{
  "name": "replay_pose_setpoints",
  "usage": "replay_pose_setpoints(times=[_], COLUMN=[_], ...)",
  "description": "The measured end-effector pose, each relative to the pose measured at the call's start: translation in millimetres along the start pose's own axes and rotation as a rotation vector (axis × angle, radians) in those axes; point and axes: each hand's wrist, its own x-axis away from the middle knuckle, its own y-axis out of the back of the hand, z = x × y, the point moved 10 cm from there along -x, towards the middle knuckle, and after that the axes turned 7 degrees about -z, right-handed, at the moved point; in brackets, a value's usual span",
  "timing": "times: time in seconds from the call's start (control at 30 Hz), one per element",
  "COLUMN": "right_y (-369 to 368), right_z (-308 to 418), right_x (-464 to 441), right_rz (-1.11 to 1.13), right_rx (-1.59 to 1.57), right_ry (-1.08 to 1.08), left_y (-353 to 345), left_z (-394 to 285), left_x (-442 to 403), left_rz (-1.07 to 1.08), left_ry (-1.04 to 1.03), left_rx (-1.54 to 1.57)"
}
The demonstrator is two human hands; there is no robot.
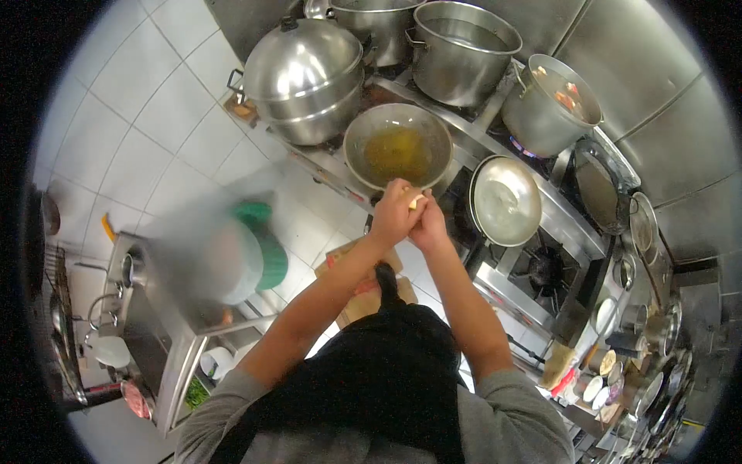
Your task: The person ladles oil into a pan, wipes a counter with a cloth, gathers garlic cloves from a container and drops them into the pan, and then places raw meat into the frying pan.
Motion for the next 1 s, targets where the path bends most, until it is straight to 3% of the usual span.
replay_pose_setpoints(times=[0.13,0.23,0.3,0.33,0.43,0.53,0.63,0.7,0.73,0.8,0.87,0.93,1.0], right_y=[45,35,47,50,61,59,28,11,10,-32,-99,-132,-138], right_z=[15,19,18,17,10,10,21,51,70,91,93,71,14], right_x=[-101,-134,-148,-157,-174,-181,-173,-159,-146,-61,24,97,153], right_rz=[-0.167,-0.14,-0.204,-0.24,-0.279,-0.24,-0.12,-0.134,-0.199,-0.35,0.027,0.141,0.255], right_rx=[0.196,0.281,0.324,0.326,0.276,0.292,0.284,0.326,0.384,0.282,0.35,0.44,0.474], right_ry=[-0.031,-0.101,-0.146,-0.171,-0.236,-0.266,-0.254,-0.121,0.002,0.001,0.134,0.181,-0.003], left_y=[-55,-101,-134,-143,-151,-161,-191,-152,-106,-5,73,151,228], left_z=[105,180,213,220,244,253,284,269,235,177,168,168,177], left_x=[-19,-7,-1,-5,7,19,10,-12,-40,-85,-73,-39,35], left_rz=[0.027,0.023,0.174,0.246,0.328,0.443,0.592,0.472,0.349,0.116,-0.033,-0.063,-0.096], left_ry=[0.3,0.493,0.477,0.46,0.823,1.027,0.626,0.886,0.861,0.815,0.738,0.713,0.86], left_rx=[0.029,0.002,-0.062,-0.098,-0.002,0.132,-0.16,0.013,0.083,0.284,0.515,0.602,0.551])
